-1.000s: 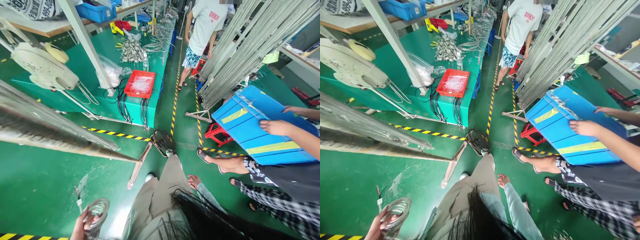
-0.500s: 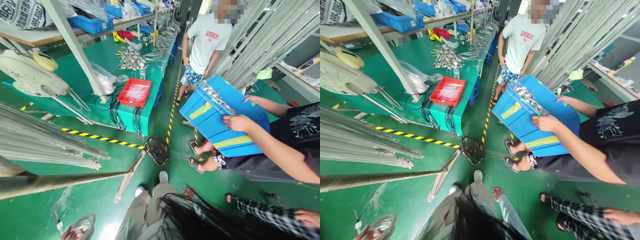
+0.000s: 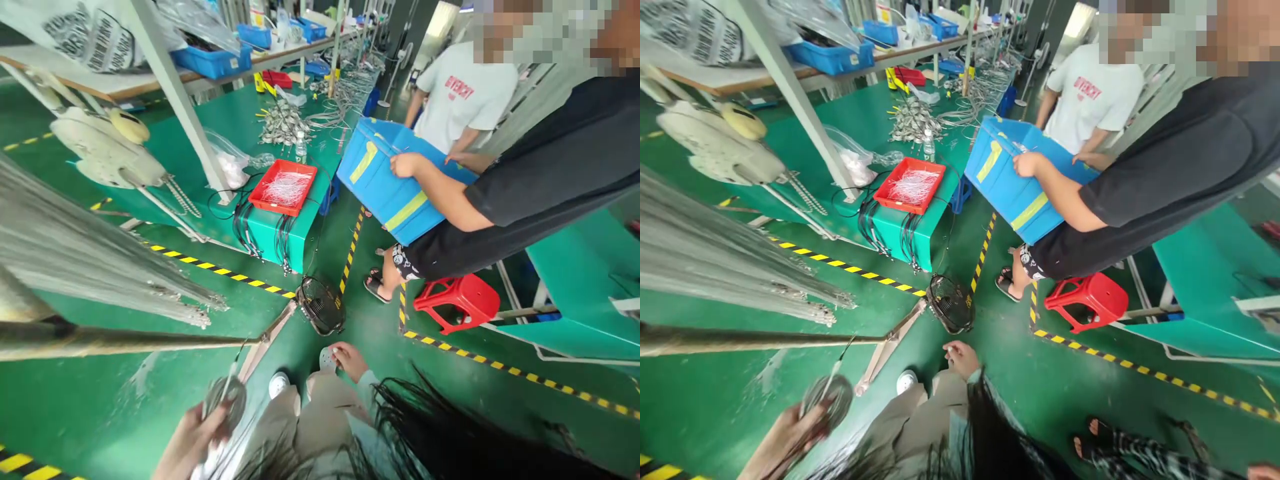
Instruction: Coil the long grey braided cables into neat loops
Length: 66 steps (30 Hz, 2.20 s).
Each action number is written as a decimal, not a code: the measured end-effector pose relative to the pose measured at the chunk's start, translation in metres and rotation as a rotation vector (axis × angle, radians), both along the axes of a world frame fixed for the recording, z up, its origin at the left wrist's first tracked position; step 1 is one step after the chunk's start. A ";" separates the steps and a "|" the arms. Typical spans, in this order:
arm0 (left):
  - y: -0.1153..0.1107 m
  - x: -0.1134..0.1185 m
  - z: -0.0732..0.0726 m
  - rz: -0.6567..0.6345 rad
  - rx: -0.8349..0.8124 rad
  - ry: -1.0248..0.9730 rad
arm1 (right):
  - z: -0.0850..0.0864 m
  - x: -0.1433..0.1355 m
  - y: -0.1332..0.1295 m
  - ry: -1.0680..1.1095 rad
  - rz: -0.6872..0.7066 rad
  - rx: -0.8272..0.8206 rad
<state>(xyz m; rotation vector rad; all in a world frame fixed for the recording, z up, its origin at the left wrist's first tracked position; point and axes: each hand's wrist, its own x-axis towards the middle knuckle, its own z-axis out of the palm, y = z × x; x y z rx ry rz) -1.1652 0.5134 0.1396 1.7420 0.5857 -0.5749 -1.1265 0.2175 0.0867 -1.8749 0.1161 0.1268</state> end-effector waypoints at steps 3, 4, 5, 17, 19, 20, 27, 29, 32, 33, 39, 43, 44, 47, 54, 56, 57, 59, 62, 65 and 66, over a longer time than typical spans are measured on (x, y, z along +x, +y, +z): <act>-0.028 0.023 0.018 -0.084 0.002 -0.110 | 0.005 0.022 0.025 0.050 0.210 0.072; -0.035 0.029 0.024 -0.109 -0.011 -0.134 | 0.013 0.028 0.033 0.043 0.260 0.092; -0.040 0.032 0.029 -0.138 -0.030 -0.151 | 0.024 0.031 0.040 0.029 0.304 0.110; -0.026 -0.017 0.049 -0.290 -0.186 -0.198 | 0.080 -0.028 0.106 0.056 0.259 0.401; -0.021 -0.024 0.049 -0.303 -0.282 -0.177 | 0.074 -0.036 0.116 0.098 0.198 0.467; -0.019 -0.028 0.047 -0.297 -0.327 -0.171 | 0.072 -0.039 0.121 0.122 0.168 0.502; -0.015 -0.046 0.035 -0.109 -0.607 -0.099 | 0.064 -0.057 0.143 0.269 0.096 0.736; -0.017 -0.047 0.034 -0.049 -0.679 -0.062 | 0.062 -0.059 0.143 0.291 0.122 0.777; -0.023 -0.044 0.035 0.014 -0.776 -0.016 | 0.058 -0.058 0.135 0.306 0.157 0.806; -0.026 -0.043 0.036 0.025 -0.803 -0.003 | 0.056 -0.058 0.131 0.314 0.177 0.812; -0.042 -0.048 0.048 0.014 -0.865 0.043 | 0.063 -0.073 0.100 0.385 0.356 0.813; -0.048 -0.062 0.056 -0.015 -0.821 0.018 | 0.071 -0.087 0.088 0.389 0.354 0.743; -0.048 -0.066 0.058 -0.024 -0.807 0.010 | 0.072 -0.090 0.086 0.389 0.354 0.727; -0.051 -0.078 0.061 -0.058 -0.764 0.001 | 0.072 -0.099 0.079 0.386 0.369 0.703; -0.060 -0.090 0.067 -0.219 -0.656 -0.023 | 0.076 -0.117 0.062 0.297 0.443 0.683; -0.055 -0.088 0.073 -0.296 -0.611 -0.042 | 0.079 -0.118 0.049 0.246 0.431 0.651; -0.051 -0.087 0.077 -0.337 -0.585 -0.051 | 0.081 -0.120 0.038 0.216 0.395 0.628; -0.036 -0.084 0.084 -0.416 -0.540 -0.064 | 0.087 -0.131 0.008 0.148 0.260 0.572; -0.005 -0.074 0.090 -0.489 -0.459 -0.061 | 0.100 -0.170 -0.041 0.037 -0.029 0.478; 0.019 -0.054 0.090 -0.474 -0.203 -0.057 | 0.111 -0.225 -0.070 -0.054 -0.298 0.399; 0.023 -0.046 0.089 -0.472 -0.156 -0.042 | 0.114 -0.243 -0.073 -0.077 -0.374 0.378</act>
